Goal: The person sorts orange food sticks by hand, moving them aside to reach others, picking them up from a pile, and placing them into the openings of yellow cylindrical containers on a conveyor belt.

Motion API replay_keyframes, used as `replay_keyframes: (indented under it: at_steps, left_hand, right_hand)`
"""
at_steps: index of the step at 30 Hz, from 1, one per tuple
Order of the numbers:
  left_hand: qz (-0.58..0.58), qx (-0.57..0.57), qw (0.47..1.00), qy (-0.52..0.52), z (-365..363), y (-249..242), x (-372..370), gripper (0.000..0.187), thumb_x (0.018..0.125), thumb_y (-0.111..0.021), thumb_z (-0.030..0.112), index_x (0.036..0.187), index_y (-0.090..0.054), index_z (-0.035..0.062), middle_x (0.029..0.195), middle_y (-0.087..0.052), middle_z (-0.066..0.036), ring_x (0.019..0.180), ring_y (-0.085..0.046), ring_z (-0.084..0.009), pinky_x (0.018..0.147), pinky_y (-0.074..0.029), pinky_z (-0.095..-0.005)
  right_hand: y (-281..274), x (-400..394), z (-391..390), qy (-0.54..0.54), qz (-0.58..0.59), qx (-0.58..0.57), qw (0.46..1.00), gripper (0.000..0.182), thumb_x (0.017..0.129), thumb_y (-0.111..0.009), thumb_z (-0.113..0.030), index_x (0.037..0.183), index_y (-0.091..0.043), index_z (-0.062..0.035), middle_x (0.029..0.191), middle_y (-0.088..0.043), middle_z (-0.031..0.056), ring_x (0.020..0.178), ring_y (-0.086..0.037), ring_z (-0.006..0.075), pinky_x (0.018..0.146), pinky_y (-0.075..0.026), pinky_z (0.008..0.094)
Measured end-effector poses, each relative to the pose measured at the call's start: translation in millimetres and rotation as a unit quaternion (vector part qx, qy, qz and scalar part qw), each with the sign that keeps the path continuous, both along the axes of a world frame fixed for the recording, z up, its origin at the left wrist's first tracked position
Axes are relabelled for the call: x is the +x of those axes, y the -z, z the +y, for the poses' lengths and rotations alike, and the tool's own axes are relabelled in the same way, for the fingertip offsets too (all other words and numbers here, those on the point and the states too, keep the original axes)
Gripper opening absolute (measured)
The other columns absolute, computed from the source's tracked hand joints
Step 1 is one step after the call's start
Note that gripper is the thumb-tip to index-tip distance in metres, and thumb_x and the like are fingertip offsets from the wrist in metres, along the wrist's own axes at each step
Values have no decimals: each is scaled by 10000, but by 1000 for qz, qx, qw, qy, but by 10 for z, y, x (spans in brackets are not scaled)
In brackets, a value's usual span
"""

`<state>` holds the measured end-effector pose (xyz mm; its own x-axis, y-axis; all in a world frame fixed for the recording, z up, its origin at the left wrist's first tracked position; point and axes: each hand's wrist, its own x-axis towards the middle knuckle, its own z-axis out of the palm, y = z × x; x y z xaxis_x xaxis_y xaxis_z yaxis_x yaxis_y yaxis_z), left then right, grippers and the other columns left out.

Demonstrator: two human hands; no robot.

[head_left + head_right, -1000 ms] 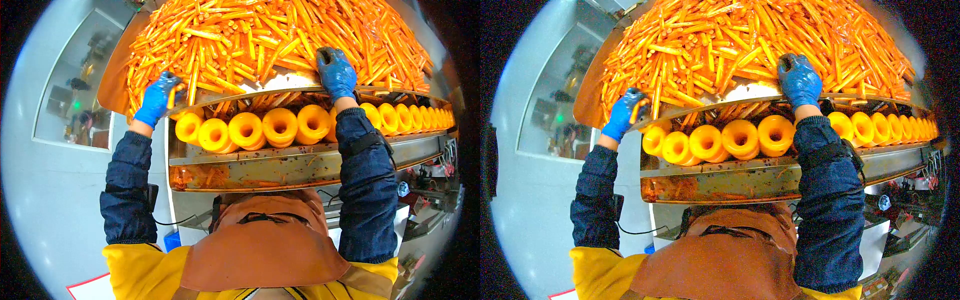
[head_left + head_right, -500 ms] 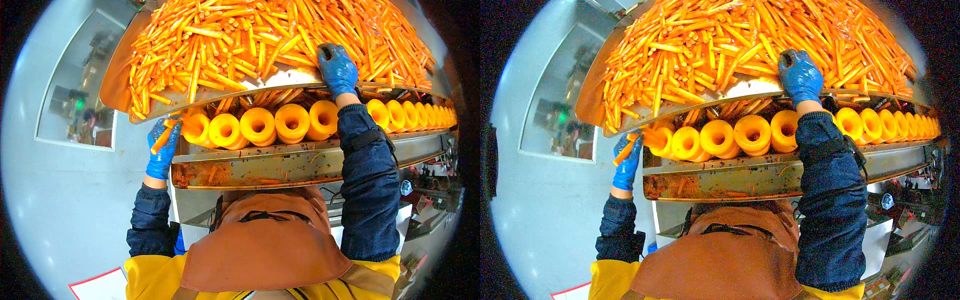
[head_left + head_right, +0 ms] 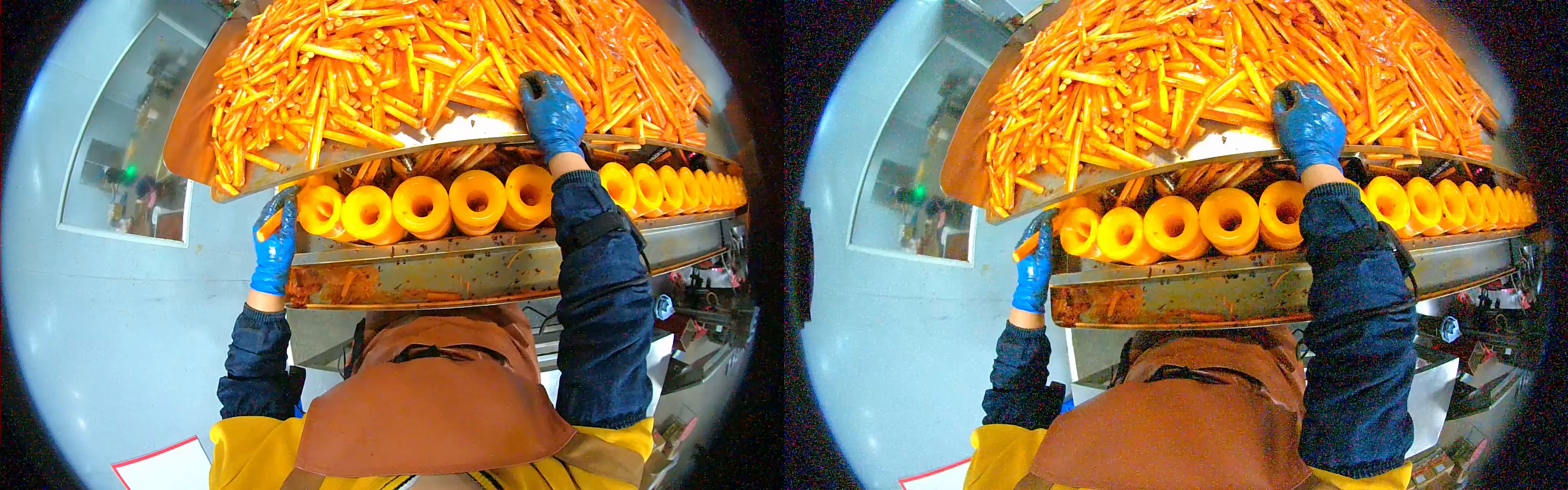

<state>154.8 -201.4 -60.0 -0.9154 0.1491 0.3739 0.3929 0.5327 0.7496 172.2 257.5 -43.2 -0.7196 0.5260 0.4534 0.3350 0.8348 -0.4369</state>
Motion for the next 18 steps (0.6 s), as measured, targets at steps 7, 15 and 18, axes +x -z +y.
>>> replay_keyframes:
  at_steps: [7,15,18]
  left_hand:
    - [-131,63,986,-77,-209,-272,-122,325,918,-609,324,1129,-629,78,951,-648,-1,763,-555,-75,628,-443,-223]
    - [-157,126,979,-31,-292,-78,-155,355,832,-709,128,1147,-605,1,1059,-646,-56,941,-597,-152,855,-494,-290]
    - [-211,100,970,76,-187,-175,-123,385,814,-715,100,1168,-604,-2,1067,-647,-63,964,-594,-161,877,-488,-300]
  right_hand:
    - [31,-17,26,-11,26,16,999,266,876,-553,-371,995,-680,-171,1068,-639,109,972,-618,307,847,-494,419]
    - [-7,2,0,-3,4,4,1000,279,876,-565,-365,1020,-677,-155,1070,-643,103,990,-614,298,852,-491,404]
    - [30,-18,19,-9,22,19,1000,258,871,-560,-361,994,-674,-165,1053,-642,108,979,-616,306,842,-496,417]
